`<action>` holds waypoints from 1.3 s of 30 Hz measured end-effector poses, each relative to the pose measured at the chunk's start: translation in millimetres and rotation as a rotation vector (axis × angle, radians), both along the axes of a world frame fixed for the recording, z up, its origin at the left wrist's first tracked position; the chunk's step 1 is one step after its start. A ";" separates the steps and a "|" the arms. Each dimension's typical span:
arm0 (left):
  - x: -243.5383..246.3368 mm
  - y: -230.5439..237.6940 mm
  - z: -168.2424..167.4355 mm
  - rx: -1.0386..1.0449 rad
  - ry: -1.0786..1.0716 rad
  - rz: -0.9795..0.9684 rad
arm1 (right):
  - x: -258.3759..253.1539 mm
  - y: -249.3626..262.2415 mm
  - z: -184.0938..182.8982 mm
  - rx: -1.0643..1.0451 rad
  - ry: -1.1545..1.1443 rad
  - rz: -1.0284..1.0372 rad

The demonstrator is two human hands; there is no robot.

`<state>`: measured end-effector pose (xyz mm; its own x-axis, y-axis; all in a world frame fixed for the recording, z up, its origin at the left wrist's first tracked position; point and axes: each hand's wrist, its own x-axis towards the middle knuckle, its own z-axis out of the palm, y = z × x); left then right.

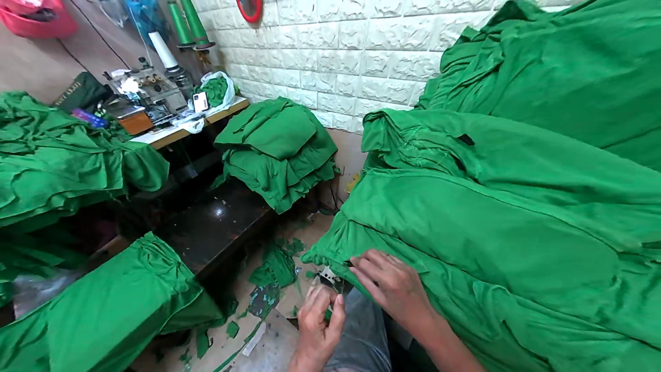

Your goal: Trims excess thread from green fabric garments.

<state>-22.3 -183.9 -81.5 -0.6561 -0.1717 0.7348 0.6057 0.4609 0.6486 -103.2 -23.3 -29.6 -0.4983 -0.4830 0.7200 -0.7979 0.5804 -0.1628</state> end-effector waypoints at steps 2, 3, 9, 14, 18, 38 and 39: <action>0.9 3.3 -5.5 -0.018 0.003 -0.023 | -0.7 -2.9 -4.2 -0.059 -0.015 -0.006; 1.7 4.1 -9.6 -0.039 0.005 -0.032 | -0.1 -3.0 -4.7 -0.091 -0.039 -0.018; -9.9 3.4 -24.4 -0.224 0.004 0.197 | 17.8 24.9 19.9 -0.050 -0.236 -0.220; -59.1 -2.0 5.5 -0.321 0.028 0.392 | 18.0 43.2 15.3 -0.047 -0.247 -0.281; -76.1 -9.5 31.5 -0.172 -0.123 0.196 | 10.5 44.5 14.4 -0.176 -0.319 -0.305; -87.9 -33.7 56.0 -0.259 -0.251 0.183 | 65.4 67.2 2.0 -0.107 -0.167 -0.683; -89.3 -39.2 59.0 -0.196 -0.276 0.202 | 77.5 80.2 0.3 -0.117 -0.171 -0.740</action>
<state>-111.6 -223.0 -22.5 -0.8012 -0.1916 0.5669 0.3052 0.6839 0.6626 -25.7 56.9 -29.3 -0.7712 0.0941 0.6296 -0.1667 0.9246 -0.3424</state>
